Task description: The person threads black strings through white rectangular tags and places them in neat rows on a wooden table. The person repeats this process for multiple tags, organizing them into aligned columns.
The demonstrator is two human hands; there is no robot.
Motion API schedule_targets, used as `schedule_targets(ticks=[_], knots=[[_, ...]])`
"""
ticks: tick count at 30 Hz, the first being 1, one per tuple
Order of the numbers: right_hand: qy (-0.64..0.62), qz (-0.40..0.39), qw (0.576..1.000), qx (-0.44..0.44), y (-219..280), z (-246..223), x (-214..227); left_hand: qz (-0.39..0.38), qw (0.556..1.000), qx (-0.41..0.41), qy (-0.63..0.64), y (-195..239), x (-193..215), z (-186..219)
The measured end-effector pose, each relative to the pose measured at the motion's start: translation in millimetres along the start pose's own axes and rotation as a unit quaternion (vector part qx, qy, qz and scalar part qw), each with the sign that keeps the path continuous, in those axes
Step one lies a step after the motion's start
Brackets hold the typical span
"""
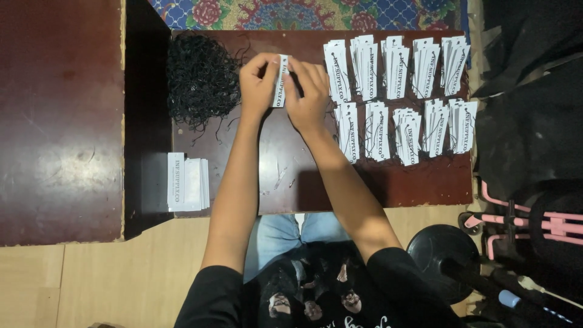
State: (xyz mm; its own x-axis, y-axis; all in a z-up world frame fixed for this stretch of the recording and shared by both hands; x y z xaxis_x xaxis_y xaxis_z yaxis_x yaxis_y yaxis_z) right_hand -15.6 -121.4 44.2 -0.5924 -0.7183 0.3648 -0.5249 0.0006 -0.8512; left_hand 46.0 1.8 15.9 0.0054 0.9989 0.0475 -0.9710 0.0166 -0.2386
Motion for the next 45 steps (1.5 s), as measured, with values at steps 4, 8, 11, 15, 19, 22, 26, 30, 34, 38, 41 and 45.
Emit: schedule_targets(ticks=[4, 8, 11, 15, 19, 22, 26, 30, 34, 38, 41, 45], knots=[[0.044, 0.013, 0.999, -0.017, 5.4, 4.6, 1.4, -0.037, 0.999, 0.018, 0.013, 5.4, -9.6, 4.9], [0.080, 0.022, 0.996, -0.024, 0.9, 3.8, 5.1, -0.040, 0.999, 0.012, -0.007, 6.1, -11.6, 6.4], [0.087, 0.009, 0.996, -0.030, 1.7, 5.3, 3.1, -0.040, 0.999, 0.009, -0.004, 6.0, -12.6, 4.1], [0.064, 0.001, 0.997, -0.034, -2.3, 5.1, 2.9, -0.041, 0.999, 0.003, -0.002, 7.0, -14.2, 8.2], [0.031, 0.005, 0.999, -0.030, -8.2, -6.1, 7.3, 0.014, 1.000, 0.001, -0.002, 2.3, -7.5, -9.4], [-0.046, 0.033, 0.997, 0.045, -14.9, -22.8, 14.8, 0.055, 0.998, -0.027, -0.016, -1.1, -1.2, -7.9], [-0.175, 0.035, 0.982, 0.066, -5.6, -39.4, 13.0, 0.123, 0.992, -0.024, -0.023, -0.4, 8.6, -11.9], [-0.317, 0.046, 0.943, 0.093, -2.4, -68.7, 15.3, 0.208, 0.977, 0.040, 0.007, -8.1, 19.5, -58.3], [-0.356, 0.069, 0.930, 0.057, 12.7, -60.4, -1.6, 0.222, 0.971, 0.076, 0.054, -3.3, 23.1, -44.9], [-0.219, 0.029, 0.975, 0.008, -0.6, -55.4, -0.6, 0.240, 0.962, 0.094, 0.093, -4.1, 26.9, -49.7], [-0.168, -0.013, 0.983, -0.071, 6.4, -37.9, -8.9, 0.242, 0.952, 0.136, 0.126, -3.9, 26.5, -50.6], [-0.106, -0.064, 0.985, -0.120, 16.5, -14.8, -23.2, 0.225, 0.945, 0.156, 0.179, -5.5, 22.8, -52.0]])
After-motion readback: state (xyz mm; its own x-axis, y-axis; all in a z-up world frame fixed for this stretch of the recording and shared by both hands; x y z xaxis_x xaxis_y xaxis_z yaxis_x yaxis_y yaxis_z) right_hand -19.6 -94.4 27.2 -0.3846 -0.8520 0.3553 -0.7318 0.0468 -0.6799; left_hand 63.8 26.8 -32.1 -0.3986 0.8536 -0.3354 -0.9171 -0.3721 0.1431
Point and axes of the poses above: each hand's wrist, its own y-axis away from the middle knuckle, its own x-axis out of the back of the hand, z = x × y, the point moved 5 cm from there along -y, towards the middle knuckle, and after that the axes turned 11 degrees about x, right-handed, at the moved point
